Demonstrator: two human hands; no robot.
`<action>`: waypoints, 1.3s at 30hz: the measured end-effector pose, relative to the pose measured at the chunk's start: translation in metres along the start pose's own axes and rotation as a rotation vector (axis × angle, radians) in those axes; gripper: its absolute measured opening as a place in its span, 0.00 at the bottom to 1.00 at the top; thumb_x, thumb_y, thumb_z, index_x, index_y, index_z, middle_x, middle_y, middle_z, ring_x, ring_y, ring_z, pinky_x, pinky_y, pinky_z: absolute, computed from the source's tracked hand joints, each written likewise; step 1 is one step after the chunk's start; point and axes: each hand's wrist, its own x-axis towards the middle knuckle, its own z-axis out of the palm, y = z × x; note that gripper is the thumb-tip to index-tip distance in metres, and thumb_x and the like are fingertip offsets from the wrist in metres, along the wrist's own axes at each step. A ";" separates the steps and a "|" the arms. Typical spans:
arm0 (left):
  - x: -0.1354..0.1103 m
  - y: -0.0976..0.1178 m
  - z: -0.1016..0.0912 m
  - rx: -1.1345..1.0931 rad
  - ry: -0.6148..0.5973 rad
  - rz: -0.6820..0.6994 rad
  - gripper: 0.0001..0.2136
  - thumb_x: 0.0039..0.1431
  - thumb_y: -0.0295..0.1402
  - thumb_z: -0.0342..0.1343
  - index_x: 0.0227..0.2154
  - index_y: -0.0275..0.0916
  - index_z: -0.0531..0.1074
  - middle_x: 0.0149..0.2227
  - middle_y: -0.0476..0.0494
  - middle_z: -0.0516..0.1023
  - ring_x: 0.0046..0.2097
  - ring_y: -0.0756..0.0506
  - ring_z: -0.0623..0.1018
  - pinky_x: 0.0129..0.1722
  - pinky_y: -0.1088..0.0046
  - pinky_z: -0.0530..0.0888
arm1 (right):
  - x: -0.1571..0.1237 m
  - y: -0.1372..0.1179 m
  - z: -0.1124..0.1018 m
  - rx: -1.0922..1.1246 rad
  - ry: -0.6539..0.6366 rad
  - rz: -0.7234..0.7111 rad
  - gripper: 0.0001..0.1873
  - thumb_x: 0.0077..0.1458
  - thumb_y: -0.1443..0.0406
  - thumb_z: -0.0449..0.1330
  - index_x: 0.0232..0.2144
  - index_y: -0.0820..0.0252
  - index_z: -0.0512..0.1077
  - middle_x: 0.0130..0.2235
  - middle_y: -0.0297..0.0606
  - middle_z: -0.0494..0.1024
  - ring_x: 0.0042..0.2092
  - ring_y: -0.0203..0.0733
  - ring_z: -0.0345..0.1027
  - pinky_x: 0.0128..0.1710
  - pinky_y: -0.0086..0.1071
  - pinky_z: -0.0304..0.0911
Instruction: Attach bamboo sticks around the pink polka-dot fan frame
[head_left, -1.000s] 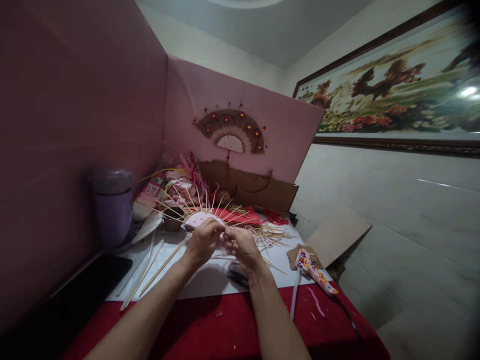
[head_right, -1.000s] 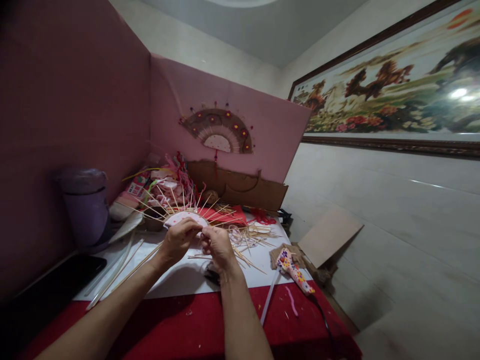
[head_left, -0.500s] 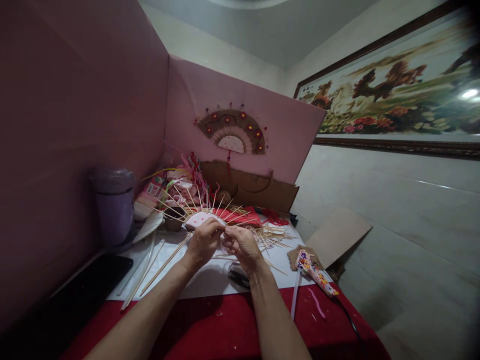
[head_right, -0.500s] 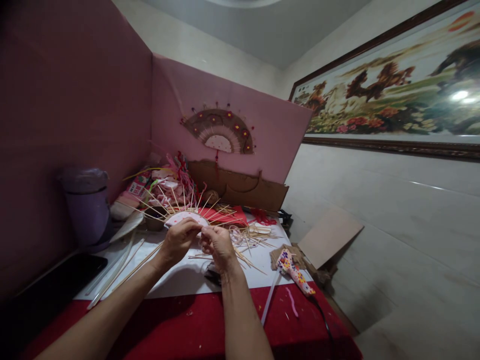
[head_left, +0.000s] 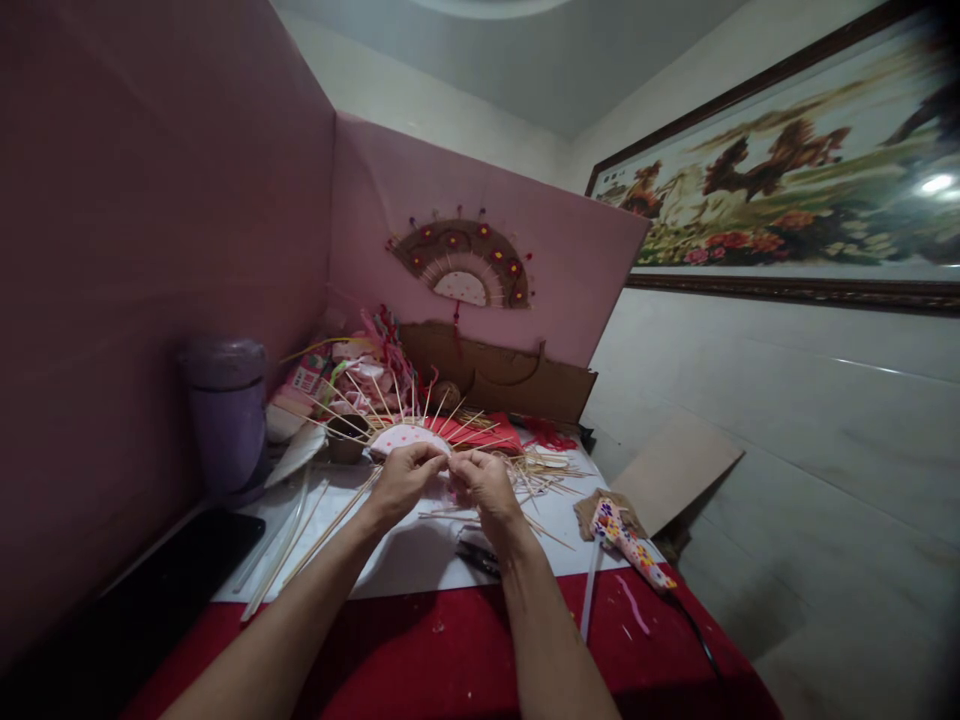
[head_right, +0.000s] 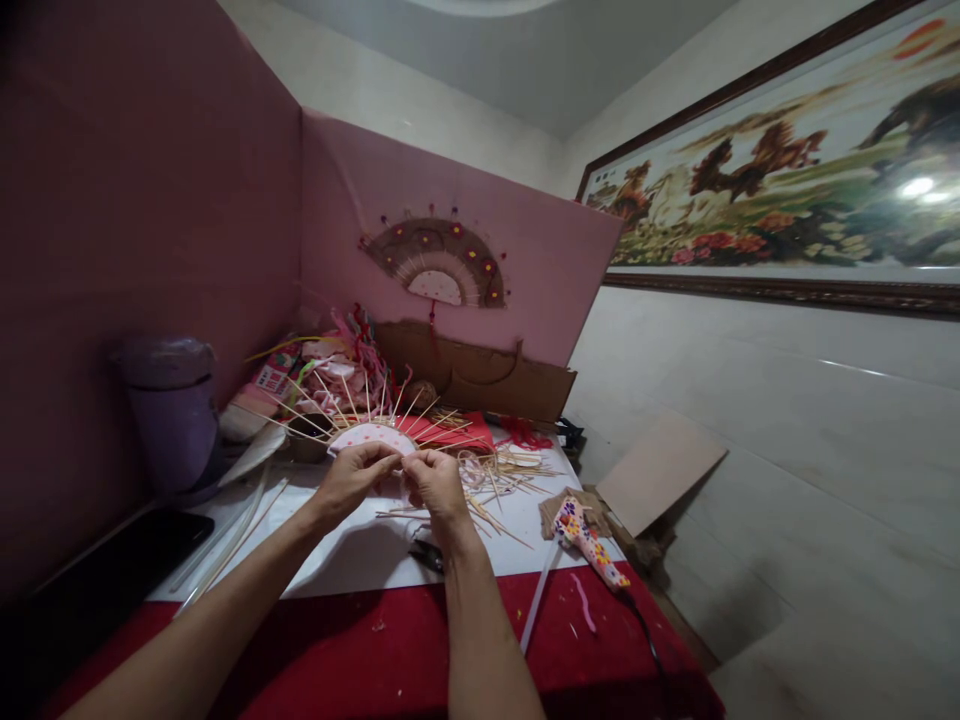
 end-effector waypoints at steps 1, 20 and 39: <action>0.000 0.001 0.000 0.006 -0.003 -0.011 0.09 0.47 0.36 0.55 0.21 0.34 0.72 0.20 0.50 0.70 0.23 0.52 0.67 0.22 0.77 0.63 | 0.000 0.000 0.000 -0.023 0.004 -0.014 0.08 0.38 0.62 0.60 0.20 0.63 0.67 0.14 0.26 0.64 0.14 0.26 0.50 0.12 0.22 0.44; 0.001 -0.013 -0.002 0.338 0.067 0.077 0.06 0.51 0.32 0.48 0.23 0.38 0.67 0.19 0.53 0.67 0.22 0.51 0.66 0.21 0.76 0.63 | 0.003 0.004 0.001 -0.215 0.010 -0.125 0.09 0.41 0.61 0.59 0.21 0.62 0.65 0.13 0.25 0.64 0.13 0.27 0.52 0.12 0.23 0.47; -0.001 -0.006 -0.003 0.257 0.091 0.102 0.05 0.50 0.32 0.51 0.23 0.38 0.68 0.19 0.52 0.69 0.22 0.51 0.68 0.23 0.76 0.64 | -0.004 -0.001 0.004 -0.055 -0.078 -0.054 0.13 0.42 0.60 0.60 0.28 0.64 0.65 0.19 0.34 0.74 0.14 0.31 0.62 0.08 0.20 0.52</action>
